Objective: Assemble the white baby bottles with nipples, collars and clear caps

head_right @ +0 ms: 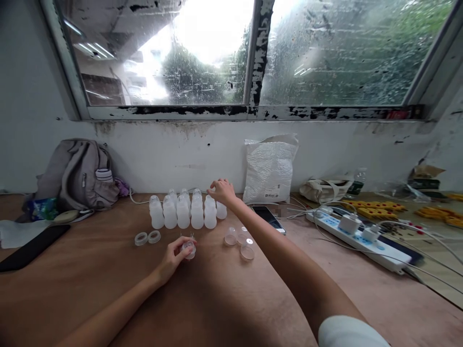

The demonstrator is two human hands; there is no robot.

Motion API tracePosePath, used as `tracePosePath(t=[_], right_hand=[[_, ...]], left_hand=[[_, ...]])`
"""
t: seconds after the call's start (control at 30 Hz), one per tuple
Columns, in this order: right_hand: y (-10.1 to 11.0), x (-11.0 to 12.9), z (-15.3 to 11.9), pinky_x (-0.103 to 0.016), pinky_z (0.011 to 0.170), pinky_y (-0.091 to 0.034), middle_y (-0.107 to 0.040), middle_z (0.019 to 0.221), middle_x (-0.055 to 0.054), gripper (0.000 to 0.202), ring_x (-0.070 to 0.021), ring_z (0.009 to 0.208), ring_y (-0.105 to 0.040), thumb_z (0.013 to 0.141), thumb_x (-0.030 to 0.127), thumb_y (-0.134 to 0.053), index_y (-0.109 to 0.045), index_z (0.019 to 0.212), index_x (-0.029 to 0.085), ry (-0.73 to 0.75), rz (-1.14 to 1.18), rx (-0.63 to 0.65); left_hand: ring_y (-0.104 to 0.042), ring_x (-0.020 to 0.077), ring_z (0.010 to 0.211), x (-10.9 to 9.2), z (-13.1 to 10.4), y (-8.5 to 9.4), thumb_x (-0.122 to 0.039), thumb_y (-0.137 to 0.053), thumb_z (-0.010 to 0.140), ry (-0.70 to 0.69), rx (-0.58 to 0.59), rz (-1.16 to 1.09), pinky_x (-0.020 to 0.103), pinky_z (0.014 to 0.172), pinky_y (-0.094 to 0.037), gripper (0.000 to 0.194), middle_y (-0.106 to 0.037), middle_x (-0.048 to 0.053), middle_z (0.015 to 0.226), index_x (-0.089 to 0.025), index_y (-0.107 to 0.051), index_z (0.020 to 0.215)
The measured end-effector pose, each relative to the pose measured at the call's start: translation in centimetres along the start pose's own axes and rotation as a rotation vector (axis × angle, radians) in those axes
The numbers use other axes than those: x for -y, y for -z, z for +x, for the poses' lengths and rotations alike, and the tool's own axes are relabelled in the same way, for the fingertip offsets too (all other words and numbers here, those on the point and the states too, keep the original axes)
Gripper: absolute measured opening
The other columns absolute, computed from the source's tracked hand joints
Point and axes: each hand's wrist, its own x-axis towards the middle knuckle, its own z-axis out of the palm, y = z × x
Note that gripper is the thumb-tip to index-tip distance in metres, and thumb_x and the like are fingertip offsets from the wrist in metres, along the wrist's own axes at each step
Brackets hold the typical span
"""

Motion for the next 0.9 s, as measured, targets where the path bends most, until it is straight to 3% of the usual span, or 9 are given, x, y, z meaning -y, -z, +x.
tracePosePath(t=[0.1, 0.23, 0.43, 0.7, 0.8, 0.9], right_hand=[[-0.7, 0.1, 2.4, -0.043, 0.083, -0.031, -0.055, 0.102, -0.016, 0.036, -0.0317, 0.103, -0.041, 0.066, 0.043, -0.062, -0.065, 0.087, 0.014, -0.026, -0.127, 0.155], [-1.7, 1.0, 3.3, -0.047, 0.086, -0.027, -0.052, 0.106, -0.018, 0.04, -0.0335, 0.106, -0.037, 0.064, 0.047, -0.063, -0.066, 0.083, 0.012, -0.052, -0.251, 0.316], [-2.1, 1.3, 3.7, -0.049, 0.088, -0.025, -0.05, 0.11, -0.018, 0.033, -0.0337, 0.11, -0.034, 0.066, 0.04, -0.062, -0.064, 0.082, 0.012, -0.066, -0.348, 0.408], [-2.5, 0.4, 3.7, -0.049, 0.087, -0.027, -0.053, 0.105, -0.016, 0.036, -0.032, 0.106, -0.039, 0.066, 0.043, -0.062, -0.064, 0.083, 0.012, -0.058, -0.336, 0.362], [-1.0, 0.6, 3.7, -0.046, 0.085, -0.03, -0.054, 0.103, -0.015, 0.035, -0.0309, 0.104, -0.04, 0.068, 0.044, -0.06, -0.063, 0.084, 0.013, -0.039, -0.313, 0.282], [1.8, 1.0, 3.6, -0.044, 0.083, -0.031, -0.055, 0.103, -0.015, 0.035, -0.0312, 0.103, -0.04, 0.069, 0.043, -0.058, -0.062, 0.088, 0.013, -0.018, -0.29, 0.154]], left_hand=[[-0.052, 0.0131, 0.067, 0.0, 0.0, 0.0, -0.038, -0.053, 0.076, 0.008, -0.01, -0.022, 0.021, 0.055, -0.044, 0.029, -0.057, 0.004, 0.079, -0.013, -0.059, 0.091], [-0.054, 0.0153, 0.072, 0.0, 0.0, 0.0, -0.039, -0.055, 0.075, 0.003, -0.054, -0.04, 0.02, 0.052, -0.044, 0.029, -0.059, 0.006, 0.085, -0.014, -0.056, 0.09], [-0.054, 0.015, 0.073, 0.0, -0.2, 0.1, -0.037, -0.052, 0.078, -0.038, -0.055, -0.012, 0.021, 0.058, -0.044, 0.025, -0.059, 0.004, 0.082, -0.014, -0.057, 0.086], [-0.054, 0.0151, 0.075, -0.2, -0.2, 0.2, -0.036, -0.053, 0.078, -0.062, -0.059, -0.023, 0.022, 0.063, -0.044, 0.023, -0.059, 0.004, 0.082, -0.014, -0.056, 0.085], [-0.054, 0.0155, 0.076, -0.2, -0.3, 0.1, -0.037, -0.052, 0.079, -0.08, -0.073, -0.009, 0.023, 0.065, -0.044, 0.023, -0.058, 0.004, 0.082, -0.015, -0.055, 0.085], [-0.055, 0.0155, 0.075, -0.2, -0.4, 0.0, -0.037, -0.051, 0.08, -0.108, -0.09, 0.009, 0.024, 0.069, -0.044, 0.023, -0.059, 0.003, 0.081, -0.015, -0.055, 0.086]])
